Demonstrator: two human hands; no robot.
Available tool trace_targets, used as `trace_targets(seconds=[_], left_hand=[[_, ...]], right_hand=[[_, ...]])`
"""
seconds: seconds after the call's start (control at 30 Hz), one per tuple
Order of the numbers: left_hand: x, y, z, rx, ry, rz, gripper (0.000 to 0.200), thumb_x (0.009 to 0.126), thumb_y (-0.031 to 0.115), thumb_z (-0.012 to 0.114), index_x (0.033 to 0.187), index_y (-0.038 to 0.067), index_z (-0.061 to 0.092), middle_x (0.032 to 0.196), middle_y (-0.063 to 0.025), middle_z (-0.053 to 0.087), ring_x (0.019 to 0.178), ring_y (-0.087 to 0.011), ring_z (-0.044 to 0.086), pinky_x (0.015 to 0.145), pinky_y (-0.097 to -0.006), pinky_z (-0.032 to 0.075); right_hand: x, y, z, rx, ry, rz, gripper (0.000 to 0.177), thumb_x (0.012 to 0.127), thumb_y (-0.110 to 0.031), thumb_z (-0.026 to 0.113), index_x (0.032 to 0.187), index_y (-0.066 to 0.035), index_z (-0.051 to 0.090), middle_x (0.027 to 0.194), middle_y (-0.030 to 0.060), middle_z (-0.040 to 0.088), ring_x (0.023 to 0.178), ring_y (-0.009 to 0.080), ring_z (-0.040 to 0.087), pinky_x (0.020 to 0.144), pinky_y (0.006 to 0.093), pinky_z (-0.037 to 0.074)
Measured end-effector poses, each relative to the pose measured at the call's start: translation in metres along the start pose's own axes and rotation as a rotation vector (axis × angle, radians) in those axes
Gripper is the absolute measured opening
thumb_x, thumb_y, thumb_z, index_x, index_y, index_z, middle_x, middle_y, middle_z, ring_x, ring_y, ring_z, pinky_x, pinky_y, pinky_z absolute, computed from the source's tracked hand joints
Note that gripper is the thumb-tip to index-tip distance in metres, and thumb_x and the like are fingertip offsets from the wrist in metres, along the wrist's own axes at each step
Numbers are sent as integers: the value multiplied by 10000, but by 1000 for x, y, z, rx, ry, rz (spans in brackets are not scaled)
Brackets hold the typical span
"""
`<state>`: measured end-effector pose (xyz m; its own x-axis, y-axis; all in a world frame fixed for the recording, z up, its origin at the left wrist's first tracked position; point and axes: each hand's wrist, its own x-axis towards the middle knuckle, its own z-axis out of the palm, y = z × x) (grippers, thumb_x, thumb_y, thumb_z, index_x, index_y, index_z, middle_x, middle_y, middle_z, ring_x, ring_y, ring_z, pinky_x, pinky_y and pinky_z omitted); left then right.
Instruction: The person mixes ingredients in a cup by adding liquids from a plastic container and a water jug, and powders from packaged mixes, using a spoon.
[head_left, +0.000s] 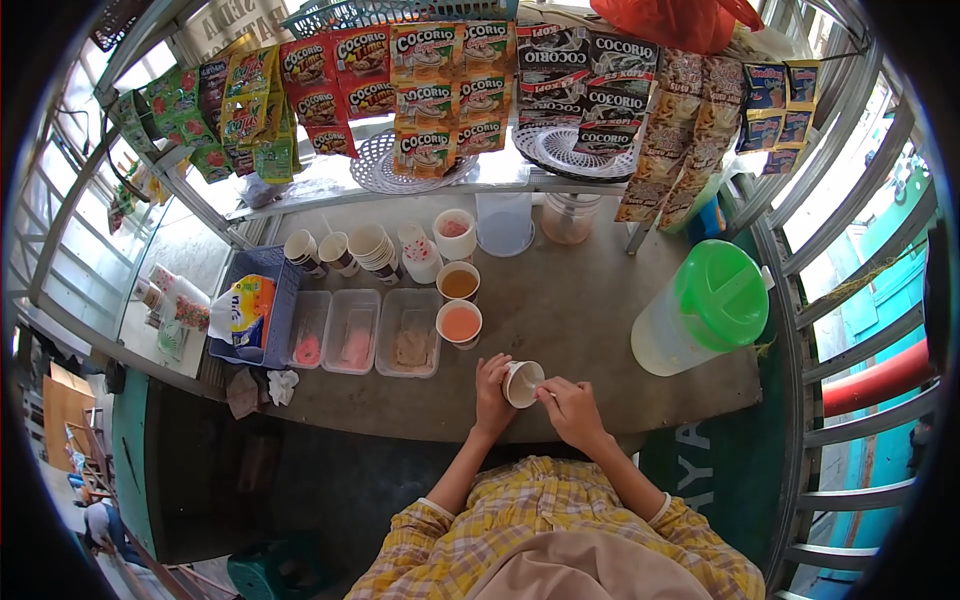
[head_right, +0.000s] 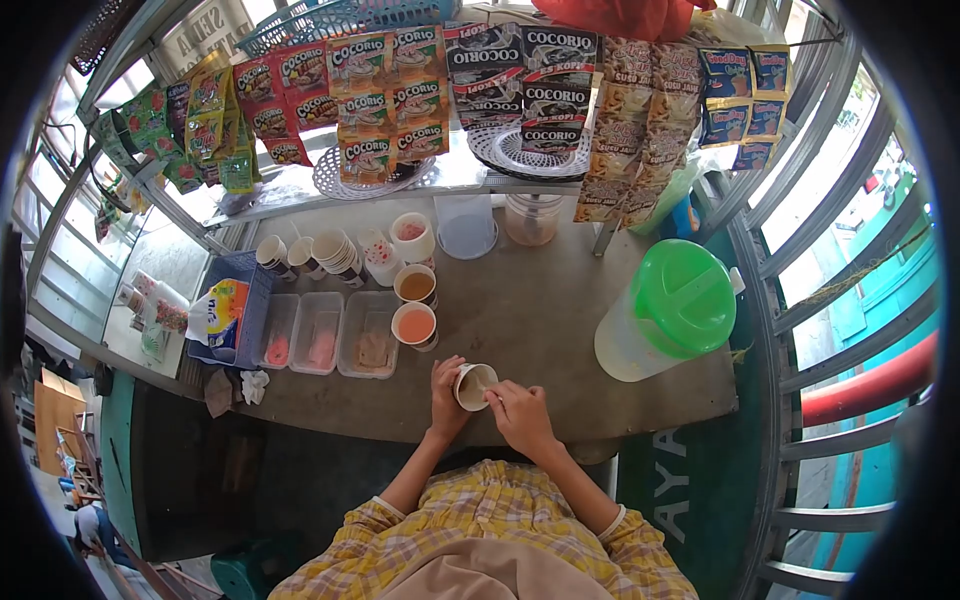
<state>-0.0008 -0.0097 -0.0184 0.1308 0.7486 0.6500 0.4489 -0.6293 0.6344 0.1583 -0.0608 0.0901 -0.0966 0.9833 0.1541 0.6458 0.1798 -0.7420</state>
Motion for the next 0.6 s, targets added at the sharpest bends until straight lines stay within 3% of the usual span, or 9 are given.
trace_targets(seconds=[0.13,0.23,0.33,0.43,0.53,0.6], left_hand=[[-2,-1,0,27,0,2,737,623,142,861,1209,108,417,1238,-123,560,1186,-314,525,1076,-533,302],[-1,2,-1,29,-7,-10,740,610,150,865,1204,103,425,1214,-113,562,1167,-309,531,1072,-533,306],[-1,1,-1,44,-5,-7,739,599,149,865,1197,101,434,1198,-108,562,1154,-307,535,1066,-528,319],[0,2,-1,53,-2,4,737,594,145,864,1193,97,438,1190,-108,562,1142,-306,538,1058,-523,333],[1,3,-2,31,5,-2,734,595,141,861,1193,94,439,1187,-112,563,1133,-307,540,1051,-522,341],[0,2,-2,34,3,-2,736,595,139,860,1195,94,436,1183,-115,561,1130,-309,541,1052,-523,339]], right_hand=[[-1,-1,2,131,4,72,180,960,-205,511,956,-77,637,897,50,646,797,246,599,783,383,353],[-6,-2,1,-62,34,-5,178,959,-201,511,951,-75,637,901,53,648,806,248,603,782,384,355],[-8,9,8,193,-31,90,172,956,-198,513,946,-82,640,903,52,652,814,244,605,788,380,352],[-10,-4,4,-49,102,0,174,956,-198,512,947,-82,641,907,52,653,817,244,604,785,380,351],[-10,4,4,114,-16,53,166,951,-181,530,937,-63,645,890,59,653,828,243,605,803,374,354],[-8,-4,1,38,53,17,168,950,-180,529,939,-60,646,880,62,651,822,248,605,798,374,361]])
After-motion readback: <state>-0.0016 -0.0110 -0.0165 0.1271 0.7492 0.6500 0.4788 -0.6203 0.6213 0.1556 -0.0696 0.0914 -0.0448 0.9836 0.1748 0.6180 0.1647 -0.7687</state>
